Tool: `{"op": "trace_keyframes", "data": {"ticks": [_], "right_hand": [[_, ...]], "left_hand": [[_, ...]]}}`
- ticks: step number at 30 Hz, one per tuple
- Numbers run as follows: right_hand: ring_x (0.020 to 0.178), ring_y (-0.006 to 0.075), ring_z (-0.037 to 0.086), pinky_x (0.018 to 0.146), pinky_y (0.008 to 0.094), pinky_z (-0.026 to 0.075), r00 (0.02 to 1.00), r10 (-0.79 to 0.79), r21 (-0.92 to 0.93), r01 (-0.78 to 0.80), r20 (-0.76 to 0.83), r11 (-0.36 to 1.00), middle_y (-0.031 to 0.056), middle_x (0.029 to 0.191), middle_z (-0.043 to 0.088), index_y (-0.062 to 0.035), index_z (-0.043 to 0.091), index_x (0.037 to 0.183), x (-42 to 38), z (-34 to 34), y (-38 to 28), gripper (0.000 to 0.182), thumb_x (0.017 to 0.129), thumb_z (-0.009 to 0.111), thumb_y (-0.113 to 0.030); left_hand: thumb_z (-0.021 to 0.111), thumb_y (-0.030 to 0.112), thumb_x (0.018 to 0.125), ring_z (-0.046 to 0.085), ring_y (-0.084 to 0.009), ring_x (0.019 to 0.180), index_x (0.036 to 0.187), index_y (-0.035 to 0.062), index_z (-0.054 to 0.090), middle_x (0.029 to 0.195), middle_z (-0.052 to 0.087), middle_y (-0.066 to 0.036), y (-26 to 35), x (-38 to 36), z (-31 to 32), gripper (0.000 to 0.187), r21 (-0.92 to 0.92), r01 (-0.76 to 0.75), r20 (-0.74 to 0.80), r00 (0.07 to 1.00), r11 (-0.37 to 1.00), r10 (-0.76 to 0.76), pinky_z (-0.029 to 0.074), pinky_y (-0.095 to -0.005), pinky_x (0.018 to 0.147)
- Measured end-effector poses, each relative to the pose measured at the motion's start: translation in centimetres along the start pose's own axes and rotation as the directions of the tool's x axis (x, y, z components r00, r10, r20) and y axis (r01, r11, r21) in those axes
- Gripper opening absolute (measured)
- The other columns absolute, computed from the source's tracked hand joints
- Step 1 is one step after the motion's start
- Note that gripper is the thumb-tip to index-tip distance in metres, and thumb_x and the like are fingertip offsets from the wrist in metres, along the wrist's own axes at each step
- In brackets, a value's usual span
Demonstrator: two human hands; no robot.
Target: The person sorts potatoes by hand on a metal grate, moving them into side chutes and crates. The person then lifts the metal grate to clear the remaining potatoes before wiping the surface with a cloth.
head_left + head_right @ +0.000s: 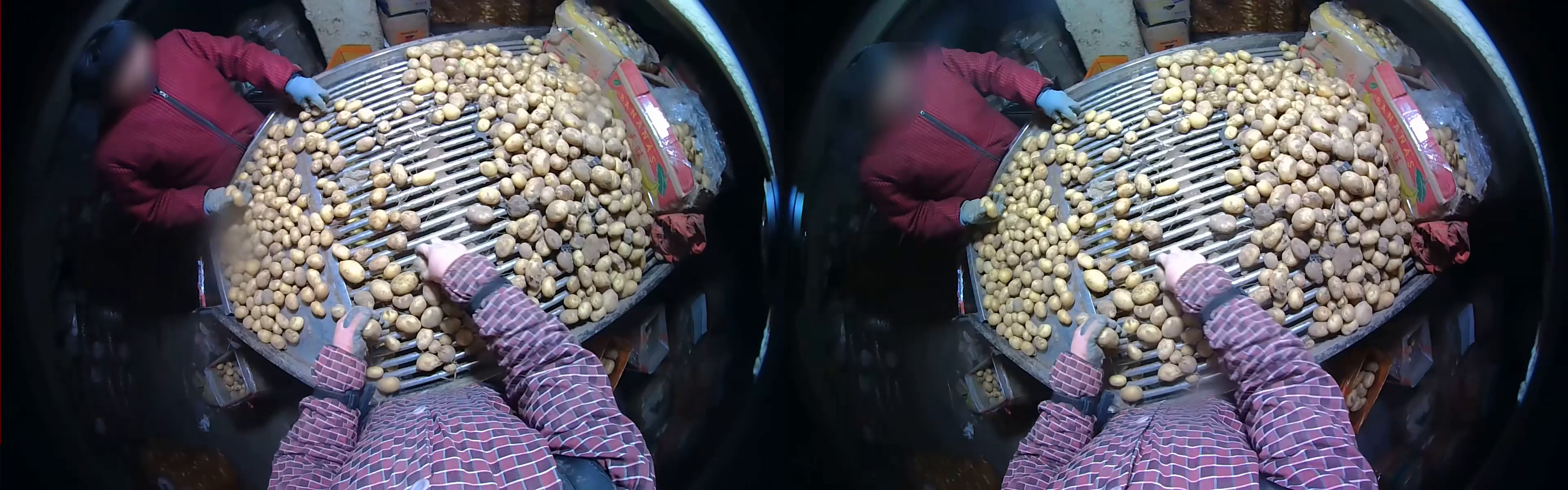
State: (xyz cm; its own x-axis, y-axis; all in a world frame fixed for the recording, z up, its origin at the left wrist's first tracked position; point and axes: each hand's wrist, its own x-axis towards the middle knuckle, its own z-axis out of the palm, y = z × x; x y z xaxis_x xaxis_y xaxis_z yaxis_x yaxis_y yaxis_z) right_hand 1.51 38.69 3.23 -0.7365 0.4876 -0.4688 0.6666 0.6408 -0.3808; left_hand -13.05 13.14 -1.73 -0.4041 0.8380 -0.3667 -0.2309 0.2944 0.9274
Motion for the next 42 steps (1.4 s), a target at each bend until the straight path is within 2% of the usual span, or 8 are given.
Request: {"op": "trace_keyframes", "data": {"ticks": [5,8,16,21,25,31,34,42], "right_hand": [[0.094,0.0226,0.064,0.084,0.0352,0.050,0.983,-0.098,0.588,0.173,-0.158,0.790,0.0129,0.101,0.068,-0.0050,0.060,0.117,-3.8,2.2,4.8,0.054,0.074,0.075,-0.034],[0.089,0.0129,0.059,0.080,0.0285,0.049,0.995,0.008,0.853,0.080,-0.099,0.515,0.0080,0.098,0.066,0.0007,0.061,0.116,-7.0,2.7,6.4,0.047,0.084,0.069,-0.033],[0.104,0.0157,0.055,0.095,0.0298,0.042,0.999,-0.046,0.981,0.016,-0.008,0.193,0.0053,0.113,0.061,0.0005,0.056,0.122,-13.3,4.7,6.6,0.047,0.090,0.062,-0.033],[0.101,0.0203,0.058,0.091,0.0328,0.045,0.990,-0.052,0.874,0.137,-0.128,0.465,0.0089,0.110,0.061,-0.0004,0.054,0.122,-14.6,4.6,5.1,0.041,0.094,0.051,-0.030],[0.096,0.0198,0.059,0.081,0.0325,0.050,0.993,-0.117,0.974,0.010,0.017,0.228,0.0078,0.108,0.061,-0.0021,0.056,0.118,-13.9,6.6,7.2,0.037,0.093,0.053,-0.029],[0.088,0.0221,0.060,0.080,0.0336,0.049,0.807,-0.545,0.044,0.568,-0.229,0.822,0.0079,0.101,0.065,-0.0028,0.057,0.117,-13.7,4.4,3.2,0.029,0.093,0.053,-0.019],[0.098,0.0210,0.059,0.085,0.0322,0.047,0.957,-0.266,0.992,-0.092,0.111,0.085,0.0066,0.110,0.063,-0.0052,0.055,0.125,-12.6,5.0,-1.4,0.039,0.097,0.051,-0.033],[0.102,0.0187,0.058,0.076,0.0325,0.052,0.761,-0.376,0.783,-0.265,0.528,0.563,0.0069,0.101,0.061,-0.0077,0.053,0.124,-10.6,8.9,-21.4,0.046,0.091,0.059,-0.040]], "left_hand": [[0.065,0.021,0.078,0.062,-0.0288,0.098,0.119,0.0170,0.060,0.110,0.059,-0.014,5.5,3.3,5.6,0.041,0.832,-0.228,0.033,0.930,0.505,0.365,0.049,-0.0403,0.087],[0.069,0.030,0.075,0.061,-0.0333,0.104,0.115,0.0133,0.057,0.119,0.054,-0.016,7.9,5.8,10.6,0.045,0.999,-0.028,0.031,0.997,0.038,-0.068,0.048,-0.0470,0.085],[0.067,0.039,0.080,0.055,-0.0257,0.117,0.124,0.0182,0.057,0.127,0.051,-0.014,5.1,9.2,11.0,0.050,0.999,0.043,-0.033,0.970,0.034,-0.242,0.048,-0.0455,0.087],[0.071,0.038,0.075,0.049,-0.0301,0.122,0.131,0.0076,0.054,0.129,0.054,-0.020,3.7,1.5,1.2,0.066,0.225,0.084,-0.160,0.986,0.971,-0.048,0.042,-0.0449,0.100],[0.064,0.034,0.081,0.055,-0.0125,0.054,0.087,0.0088,0.065,0.072,0.060,0.001,0.1,-6.9,-11.2,0.026,-0.715,-0.154,-0.458,0.841,0.682,-0.290,0.046,-0.0271,0.049],[0.071,0.054,0.076,0.062,-0.0262,0.063,0.103,0.0111,0.059,0.083,0.062,-0.006,-6.8,-21.2,-31.0,0.052,-0.664,-0.415,-0.741,0.480,0.622,-0.470,0.055,-0.0414,0.059],[0.059,0.060,0.083,0.061,-0.0259,0.062,0.100,0.0156,0.061,0.082,0.062,-0.005,-7.1,-28.1,-27.7,0.048,-0.654,-0.436,-0.748,0.498,0.618,-0.439,0.054,-0.0403,0.059],[0.044,0.063,0.089,0.058,-0.0286,0.083,0.107,0.0134,0.061,0.093,0.063,-0.010,-17.8,-39.1,-15.5,0.056,-0.719,-0.503,-0.694,0.490,0.479,-0.527,0.050,-0.0428,0.077]]}}
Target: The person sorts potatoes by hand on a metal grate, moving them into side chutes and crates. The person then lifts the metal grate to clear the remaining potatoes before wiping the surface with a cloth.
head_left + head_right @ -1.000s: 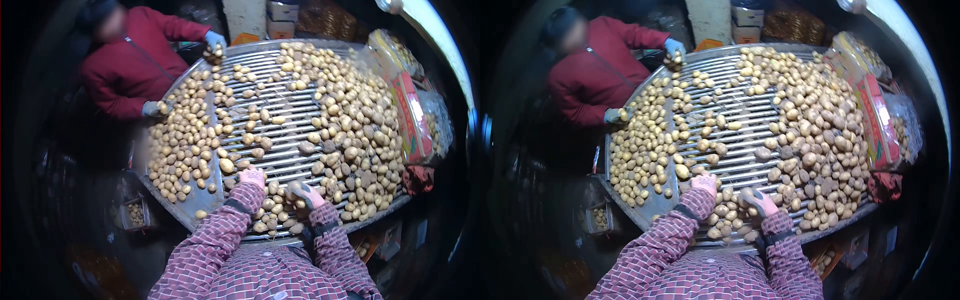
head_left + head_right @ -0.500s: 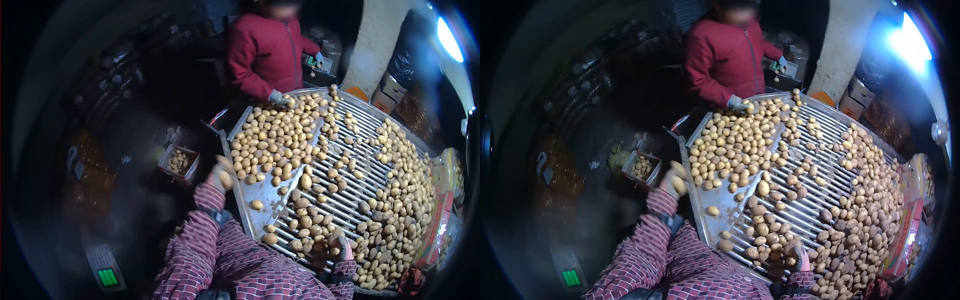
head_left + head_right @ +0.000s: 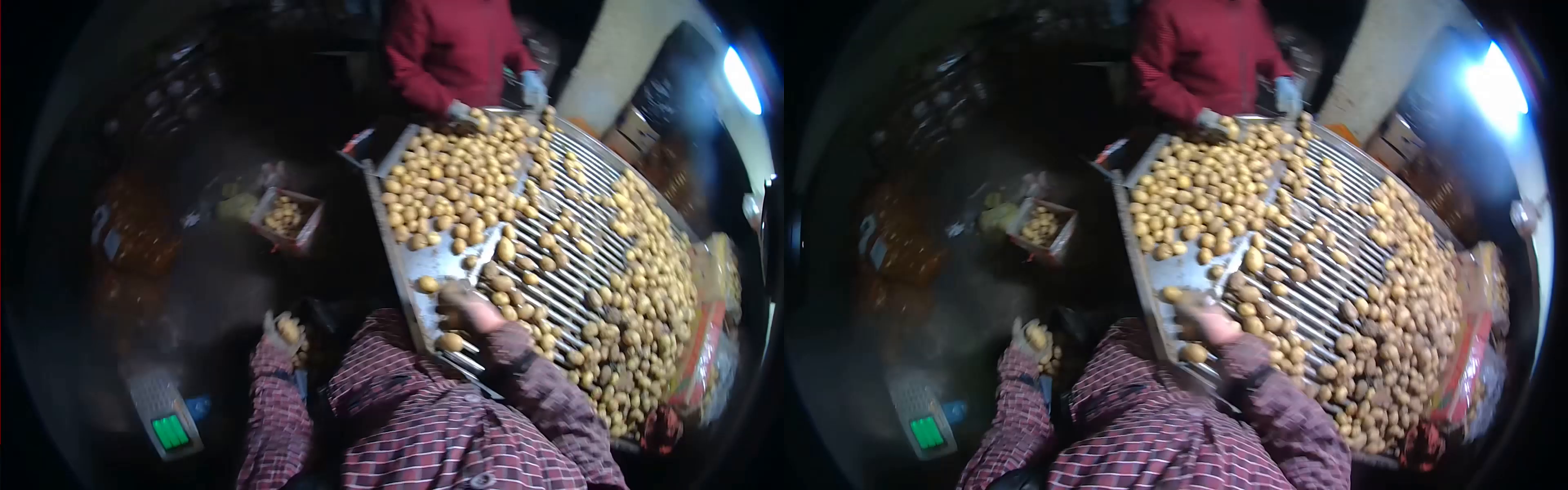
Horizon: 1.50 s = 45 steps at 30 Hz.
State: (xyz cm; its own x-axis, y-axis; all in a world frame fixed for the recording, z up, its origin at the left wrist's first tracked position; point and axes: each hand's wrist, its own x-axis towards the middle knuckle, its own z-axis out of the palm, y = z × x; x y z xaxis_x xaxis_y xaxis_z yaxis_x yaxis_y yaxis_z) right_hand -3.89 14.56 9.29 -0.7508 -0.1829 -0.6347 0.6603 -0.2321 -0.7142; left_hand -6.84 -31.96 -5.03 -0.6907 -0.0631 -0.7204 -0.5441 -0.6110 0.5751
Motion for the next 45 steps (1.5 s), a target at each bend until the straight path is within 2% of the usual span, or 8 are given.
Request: {"op": "trace_keyframes", "data": {"ticks": [5,15,23,27,32,37,40,45], "right_hand": [[0.110,0.0215,0.057,0.096,0.0312,0.043,0.760,-0.384,-0.526,0.643,0.524,0.557,0.0140,0.118,0.061,-0.0032,0.053,0.129,1.1,9.2,4.3,0.055,0.090,0.063,-0.041],[0.088,0.0102,0.059,0.081,0.0261,0.048,0.953,-0.215,-0.335,0.135,-0.214,0.932,0.0033,0.098,0.067,-0.0052,0.064,0.114,-10.1,-10.0,9.9,0.032,0.090,0.063,-0.026],[0.084,0.0090,0.060,0.071,0.0246,0.051,0.836,-0.059,0.145,0.164,-0.545,0.976,0.0025,0.099,0.065,-0.0014,0.063,0.115,-17.7,-11.4,18.4,0.031,0.090,0.063,-0.018],[0.080,0.0077,0.058,0.068,0.0234,0.049,0.768,-0.083,0.140,0.220,-0.635,0.965,0.0027,0.094,0.066,-0.0022,0.065,0.112,-18.3,-10.7,18.0,0.028,0.090,0.063,-0.019],[0.082,0.0212,0.065,0.074,0.0315,0.051,0.548,-0.409,-0.489,0.000,-0.730,0.872,0.0102,0.091,0.067,-0.0051,0.067,0.108,-15.5,-13.5,15.6,0.028,0.087,0.063,-0.024],[0.103,0.0318,0.057,0.083,0.0448,0.049,0.508,-0.693,-0.854,-0.209,-0.511,0.477,0.0141,0.106,0.058,-0.0126,0.060,0.109,-10.1,-15.9,8.3,0.032,0.084,0.060,-0.032],[0.095,0.0319,0.060,0.079,0.0469,0.050,0.677,-0.524,-0.855,-0.438,-0.516,0.276,0.0135,0.099,0.056,-0.0108,0.061,0.096,-5.0,-17.7,7.4,0.025,0.083,0.061,-0.032],[0.094,0.0303,0.064,0.082,0.0392,0.052,0.726,-0.373,-0.650,-0.133,-0.578,0.749,0.0165,0.104,0.065,-0.0066,0.068,0.102,-2.5,-22.7,5.6,0.031,0.079,0.064,-0.028]], "left_hand": [[0.031,0.057,0.095,0.053,-0.0293,0.114,0.138,0.0164,0.040,0.131,0.051,-0.013,-1.3,-2.0,-6.4,0.060,-0.052,0.113,0.047,0.993,0.992,-0.111,0.049,-0.0445,0.091],[0.062,0.011,0.089,0.059,-0.0185,0.099,0.123,-0.0008,0.056,0.112,0.062,-0.010,-3.7,9.0,1.5,0.036,0.694,-0.519,0.267,0.829,0.499,0.491,0.048,-0.0316,0.088],[0.060,0.014,0.084,0.057,-0.0281,0.111,0.122,0.0141,0.058,0.119,0.060,-0.009,-21.4,-7.6,37.3,0.038,0.050,-0.981,0.907,0.123,-0.186,-0.403,0.046,-0.0417,0.094],[0.060,0.019,0.082,0.053,-0.0269,0.108,0.114,0.0239,0.059,0.113,0.056,-0.006,-28.0,-9.5,39.8,0.033,-0.185,-0.785,0.738,0.287,-0.591,-0.611,0.044,-0.0453,0.088],[0.075,0.015,0.068,0.059,-0.0312,0.101,0.111,0.0128,0.060,0.106,0.060,-0.011,-24.2,-6.6,38.4,0.046,0.225,-0.974,0.860,0.196,0.004,-0.471,0.047,-0.0397,0.094],[0.059,0.006,0.086,0.061,-0.0230,0.096,0.125,0.0053,0.048,0.114,0.055,-0.012,-16.6,-5.9,33.1,0.040,0.611,0.232,0.540,0.577,0.757,-0.612,0.057,-0.0384,0.081],[0.060,0.004,0.085,0.060,-0.0206,0.097,0.115,0.0036,0.054,0.108,0.058,-0.010,-15.3,-2.3,30.3,0.030,0.607,-0.546,0.793,0.469,0.577,-0.389,0.057,-0.0371,0.081],[0.066,0.008,0.081,0.061,-0.0237,0.100,0.106,0.0023,0.062,0.102,0.062,-0.014,-18.5,-4.8,36.4,0.025,0.774,-0.359,0.573,0.747,0.521,-0.338,0.053,-0.0337,0.082]]}}
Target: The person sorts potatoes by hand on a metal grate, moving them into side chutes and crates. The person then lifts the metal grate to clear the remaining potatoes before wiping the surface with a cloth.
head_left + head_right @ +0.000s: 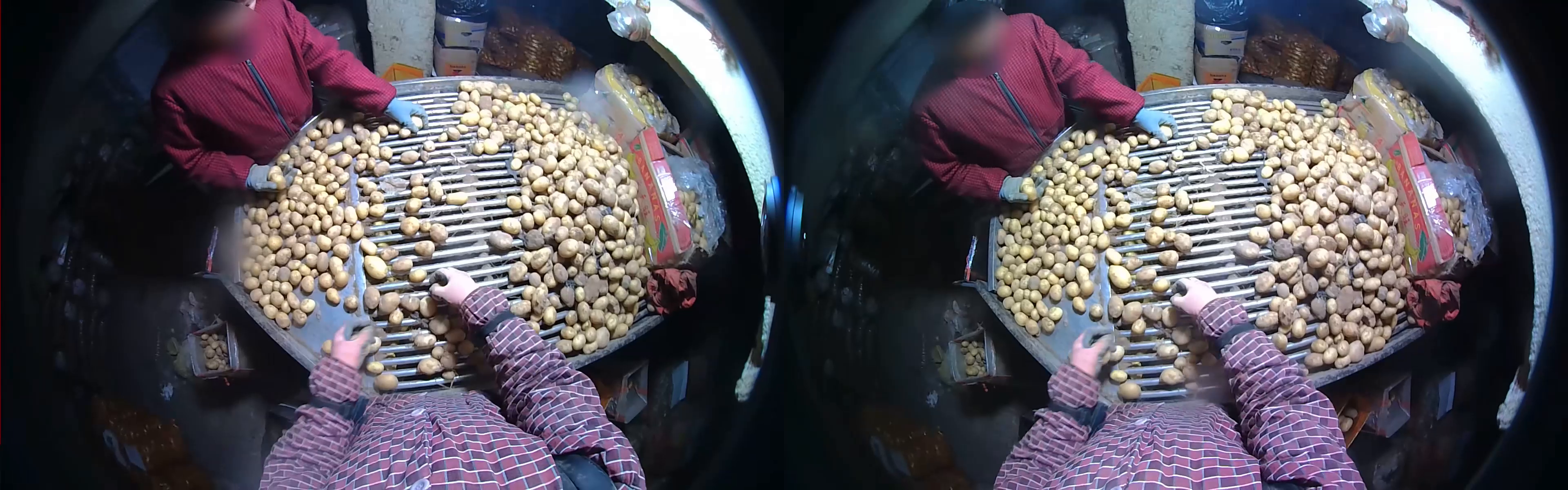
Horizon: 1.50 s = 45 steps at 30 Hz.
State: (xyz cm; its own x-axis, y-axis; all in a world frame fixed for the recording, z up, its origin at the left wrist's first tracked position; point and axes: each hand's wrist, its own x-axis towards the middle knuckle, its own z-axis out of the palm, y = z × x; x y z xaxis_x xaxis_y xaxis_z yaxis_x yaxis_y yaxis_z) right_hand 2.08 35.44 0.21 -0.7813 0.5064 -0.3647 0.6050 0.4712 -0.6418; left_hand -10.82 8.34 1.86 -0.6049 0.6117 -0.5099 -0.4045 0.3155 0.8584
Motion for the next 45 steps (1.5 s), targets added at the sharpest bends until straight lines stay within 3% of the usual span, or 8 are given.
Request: {"op": "trace_keyframes", "data": {"ticks": [2,8,12,15,20,33,40,45], "right_hand": [[0.088,0.0223,0.064,0.076,0.0343,0.053,0.993,0.001,0.482,-0.059,0.121,0.874,0.0104,0.096,0.067,-0.0049,0.066,0.107,-0.5,-0.9,0.9,0.032,0.079,0.061,-0.019],[0.095,0.0220,0.061,0.075,0.0337,0.055,0.984,0.084,0.986,-0.155,0.160,-0.068,0.0121,0.106,0.060,0.0001,0.049,0.125,-5.2,-2.9,2.5,0.051,0.074,0.053,-0.005],[0.067,0.0134,0.057,0.059,0.0289,0.049,0.977,0.185,0.908,-0.171,0.106,0.384,0.0035,0.071,0.058,-0.0027,0.062,0.082,-1.1,-7.0,2.1,0.023,0.087,0.059,-0.025],[0.092,0.0261,0.064,0.079,0.0362,0.051,0.901,-0.134,0.065,0.176,-0.414,0.982,0.0118,0.092,0.063,-0.0113,0.064,0.110,5.0,-7.1,-0.5,0.031,0.080,0.061,-0.019],[0.113,0.0360,0.054,0.096,0.0442,0.046,0.986,0.020,-0.345,-0.076,-0.163,0.936,0.0171,0.122,0.051,-0.0158,0.052,0.125,8.8,-4.8,-1.4,0.054,0.074,0.067,-0.012],[0.106,0.0381,0.061,0.091,0.0431,0.051,0.982,0.034,-0.484,0.063,0.188,0.873,0.0263,0.128,0.044,-0.0175,0.062,0.118,14.2,-2.8,-8.7,0.049,0.072,0.073,-0.033],[0.093,0.0252,0.063,0.087,0.0354,0.050,0.989,-0.148,0.313,0.150,-0.031,0.938,0.0111,0.101,0.062,-0.0014,0.060,0.118,11.7,-4.0,-1.6,0.061,0.071,0.077,-0.036],[0.095,0.0233,0.059,0.076,0.0323,0.053,0.987,-0.039,0.975,-0.161,0.157,-0.153,0.0095,0.106,0.061,-0.0058,0.056,0.122,4.3,-5.6,-0.2,0.047,0.090,0.062,-0.039]], "left_hand": [[0.069,0.014,0.078,0.060,-0.0283,0.102,0.114,0.0025,0.059,0.109,0.061,-0.016,0.4,2.5,3.0,0.039,0.599,-0.425,0.088,0.877,0.679,0.472,0.050,-0.0366,0.087],[0.075,0.038,0.075,0.053,-0.0351,0.118,0.132,0.0157,0.044,0.143,0.032,-0.022,5.1,5.4,9.5,0.069,0.986,-0.048,0.068,0.990,0.160,-0.125,0.047,-0.0441,0.097],[0.073,0.035,0.077,0.059,-0.0333,0.108,0.121,0.0116,0.050,0.126,0.046,-0.018,1.8,6.8,7.7,0.055,0.938,-0.147,0.143,0.989,0.314,0.038,0.050,-0.0429,0.090],[0.071,0.025,0.075,0.056,-0.0354,0.110,0.119,0.0100,0.051,0.125,0.049,-0.019,2.1,7.1,6.2,0.050,0.799,-0.070,0.095,0.995,0.597,-0.010,0.047,-0.0428,0.094],[0.075,0.028,0.070,0.054,-0.0357,0.115,0.123,0.0121,0.052,0.131,0.045,-0.019,3.9,8.8,4.3,0.060,0.894,-0.177,0.044,0.949,0.412,0.313,0.048,-0.0432,0.093],[0.078,0.049,0.060,0.041,-0.0383,0.130,0.124,0.0235,0.060,0.144,0.030,-0.028,8.6,15.0,6.0,0.071,0.956,-0.091,0.126,0.986,0.279,-0.112,0.038,-0.0414,0.108],[0.076,0.011,0.078,0.065,-0.0201,0.093,0.119,0.0002,0.059,0.107,0.065,-0.009,2.1,10.7,-6.3,0.046,-0.199,0.018,-0.012,1.000,0.980,-0.021,0.055,-0.0330,0.078],[0.071,0.034,0.084,0.065,-0.0249,0.085,0.119,0.0104,0.057,0.108,0.065,-0.009,-0.1,-4.0,-11.6,0.044,-0.623,-0.223,-0.244,0.966,0.749,0.085,0.057,-0.0373,0.068]]}}
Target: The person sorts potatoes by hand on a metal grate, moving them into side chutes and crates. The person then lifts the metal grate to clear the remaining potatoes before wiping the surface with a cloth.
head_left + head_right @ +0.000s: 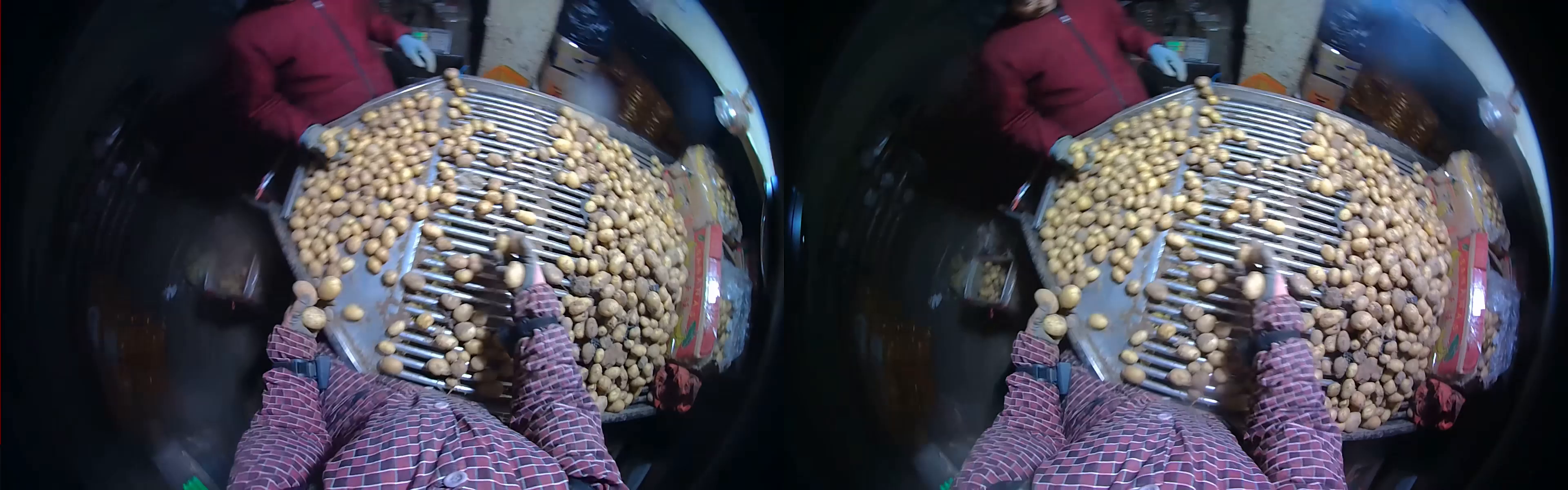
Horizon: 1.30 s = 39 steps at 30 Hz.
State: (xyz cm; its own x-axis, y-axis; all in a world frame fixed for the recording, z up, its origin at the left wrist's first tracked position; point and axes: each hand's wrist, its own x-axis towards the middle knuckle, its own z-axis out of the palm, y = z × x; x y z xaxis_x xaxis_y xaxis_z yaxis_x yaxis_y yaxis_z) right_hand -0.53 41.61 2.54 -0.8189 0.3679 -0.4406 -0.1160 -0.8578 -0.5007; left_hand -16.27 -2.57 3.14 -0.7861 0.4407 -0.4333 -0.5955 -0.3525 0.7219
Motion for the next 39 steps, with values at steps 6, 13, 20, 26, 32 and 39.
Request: {"op": "trace_keyframes", "data": {"ticks": [6,13,20,26,32,39], "right_hand": [[0.089,0.0198,0.059,0.081,0.0308,0.051,0.873,0.445,0.071,-0.466,0.201,0.882,0.0071,0.104,0.059,-0.0058,0.056,0.105,-1.5,2.0,8.2,0.040,0.089,0.061,-0.042],[0.109,0.0223,0.056,0.090,0.0326,0.047,0.713,0.646,-0.812,-0.190,0.272,0.551,0.0095,0.117,0.059,-0.0011,0.048,0.129,-8.6,18.3,27.1,0.057,0.086,0.069,-0.031],[0.115,0.0198,0.055,0.100,0.0305,0.042,0.569,0.721,-0.890,0.044,0.396,0.454,0.0130,0.124,0.059,-0.0004,0.040,0.139,-12.3,19.3,30.9,0.061,0.091,0.065,-0.028],[0.096,0.0175,0.062,0.080,0.0332,0.053,0.968,0.247,-0.663,-0.160,0.038,0.731,0.0076,0.108,0.063,-0.0036,0.057,0.123,-11.9,8.3,14.9,0.034,0.093,0.059,-0.020],[0.107,0.0361,0.057,0.095,0.0411,0.045,0.878,-0.478,-0.962,-0.104,0.030,-0.252,0.0199,0.118,0.058,-0.0024,0.056,0.123,-19.2,-6.2,8.4,0.052,0.082,0.067,-0.032],[0.127,0.0401,0.042,0.107,0.0447,0.037,0.876,-0.478,-0.906,-0.146,0.069,-0.398,0.0207,0.144,0.035,-0.0107,0.056,0.128,-27.3,-6.5,14.8,0.057,0.076,0.070,-0.028]], "left_hand": [[0.065,0.035,0.087,0.064,-0.0261,0.080,0.123,0.0108,0.054,0.104,0.063,-0.014,2.9,-12.5,-10.8,0.045,-0.095,-0.305,-0.345,0.903,0.948,0.256,0.053,-0.0338,0.056],[0.048,0.044,0.096,0.061,-0.0259,0.088,0.143,0.0120,0.036,0.121,0.057,-0.010,-1.4,-25.6,-24.6,0.058,-0.042,-0.279,-0.547,0.810,0.959,0.212,0.052,-0.0389,0.073],[0.048,0.039,0.097,0.062,-0.0259,0.092,0.141,0.0112,0.038,0.116,0.060,-0.012,-4.6,-24.7,-26.5,0.054,-0.257,-0.251,-0.625,0.780,0.933,0.038,0.053,-0.0371,0.075],[0.049,0.036,0.097,0.061,-0.0262,0.095,0.140,0.0099,0.040,0.115,0.061,-0.013,-8.5,-20.9,-36.8,0.052,0.041,0.042,-0.199,0.979,0.998,-0.033,0.052,-0.0362,0.077],[0.062,0.002,0.084,0.060,-0.0206,0.098,0.115,0.0043,0.060,0.109,0.062,-0.010,-5.8,-5.4,-10.5,0.031,0.746,-0.371,-0.036,0.807,0.554,0.589,0.048,-0.0328,0.089],[0.065,0.023,0.078,0.043,-0.0354,0.127,0.133,0.0145,0.049,0.138,0.046,-0.014,-14.7,-2.3,12.8,0.057,0.609,-0.791,0.786,0.612,-0.067,-0.088,0.036,-0.0451,0.105]]}}
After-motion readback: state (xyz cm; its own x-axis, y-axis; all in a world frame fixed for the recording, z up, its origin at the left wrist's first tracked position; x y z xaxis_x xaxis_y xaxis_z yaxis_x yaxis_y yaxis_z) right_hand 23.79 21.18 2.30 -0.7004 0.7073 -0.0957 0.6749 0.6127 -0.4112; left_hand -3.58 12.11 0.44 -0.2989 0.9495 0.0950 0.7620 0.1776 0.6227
